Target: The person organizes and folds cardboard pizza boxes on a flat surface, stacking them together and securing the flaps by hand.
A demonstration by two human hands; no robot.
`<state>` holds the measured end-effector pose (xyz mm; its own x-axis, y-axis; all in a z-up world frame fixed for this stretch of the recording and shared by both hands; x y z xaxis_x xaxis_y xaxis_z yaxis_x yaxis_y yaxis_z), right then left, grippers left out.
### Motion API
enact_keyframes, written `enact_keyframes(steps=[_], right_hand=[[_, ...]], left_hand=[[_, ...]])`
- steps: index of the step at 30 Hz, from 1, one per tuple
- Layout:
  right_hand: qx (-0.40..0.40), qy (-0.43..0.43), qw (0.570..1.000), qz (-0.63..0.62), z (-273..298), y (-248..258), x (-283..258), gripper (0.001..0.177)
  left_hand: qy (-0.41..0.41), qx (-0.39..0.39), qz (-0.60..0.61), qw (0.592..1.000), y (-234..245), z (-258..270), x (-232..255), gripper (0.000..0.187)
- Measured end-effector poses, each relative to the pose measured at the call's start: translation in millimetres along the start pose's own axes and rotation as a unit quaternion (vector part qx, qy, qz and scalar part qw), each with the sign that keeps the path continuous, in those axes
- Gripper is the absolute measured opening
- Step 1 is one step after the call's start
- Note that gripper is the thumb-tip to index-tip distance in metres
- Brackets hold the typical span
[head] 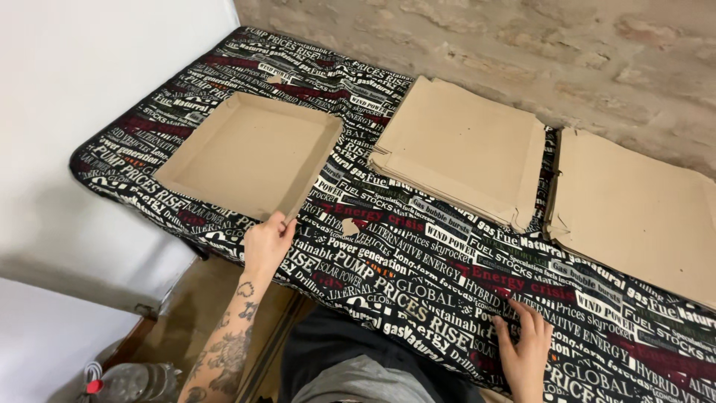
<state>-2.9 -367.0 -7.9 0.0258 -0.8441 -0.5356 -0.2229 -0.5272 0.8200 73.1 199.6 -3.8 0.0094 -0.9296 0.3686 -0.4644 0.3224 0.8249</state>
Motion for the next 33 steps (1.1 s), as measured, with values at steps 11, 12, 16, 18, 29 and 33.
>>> enact_keyframes(steps=[11,12,16,18,29,33], right_hand=[[-0.018,-0.012,0.999,-0.032,-1.9,0.2,2.1,0.051],[-0.015,-0.017,0.999,-0.032,-5.0,2.3,1.2,0.051],[0.001,-0.003,0.995,-0.098,-20.3,21.9,1.3,0.037],[0.027,0.000,0.995,-0.098,-33.2,39.3,10.7,0.031],[0.144,0.096,0.976,0.129,-191.9,73.9,81.7,0.014],[-0.034,0.070,0.984,0.158,-225.9,65.2,73.9,0.040]], left_hand=[[-0.004,-0.004,-0.104,0.995,22.5,16.6,-3.1,0.038],[-0.009,-0.006,-0.102,0.995,27.1,19.6,2.5,0.038],[-0.017,0.005,-0.057,0.998,33.2,24.9,43.6,0.053],[-0.075,0.021,-0.030,0.997,20.1,27.0,78.9,0.046],[-0.207,-0.264,0.183,0.924,-61.1,49.5,278.4,0.035],[-0.221,-0.300,0.191,0.908,-76.5,66.9,291.4,0.036]])
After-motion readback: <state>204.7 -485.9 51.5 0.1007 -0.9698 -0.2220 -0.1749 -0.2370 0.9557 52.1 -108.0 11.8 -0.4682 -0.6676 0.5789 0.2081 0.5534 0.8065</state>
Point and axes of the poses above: each hand's wrist, its own z-axis away from the middle knuckle, its own y-axis out of the back of the hand, x = y × z, the point moved 5 cm from there along -z, towards the middle knuckle, and after that the axes turned 6 degrees about -x, right-handed, at the moved point
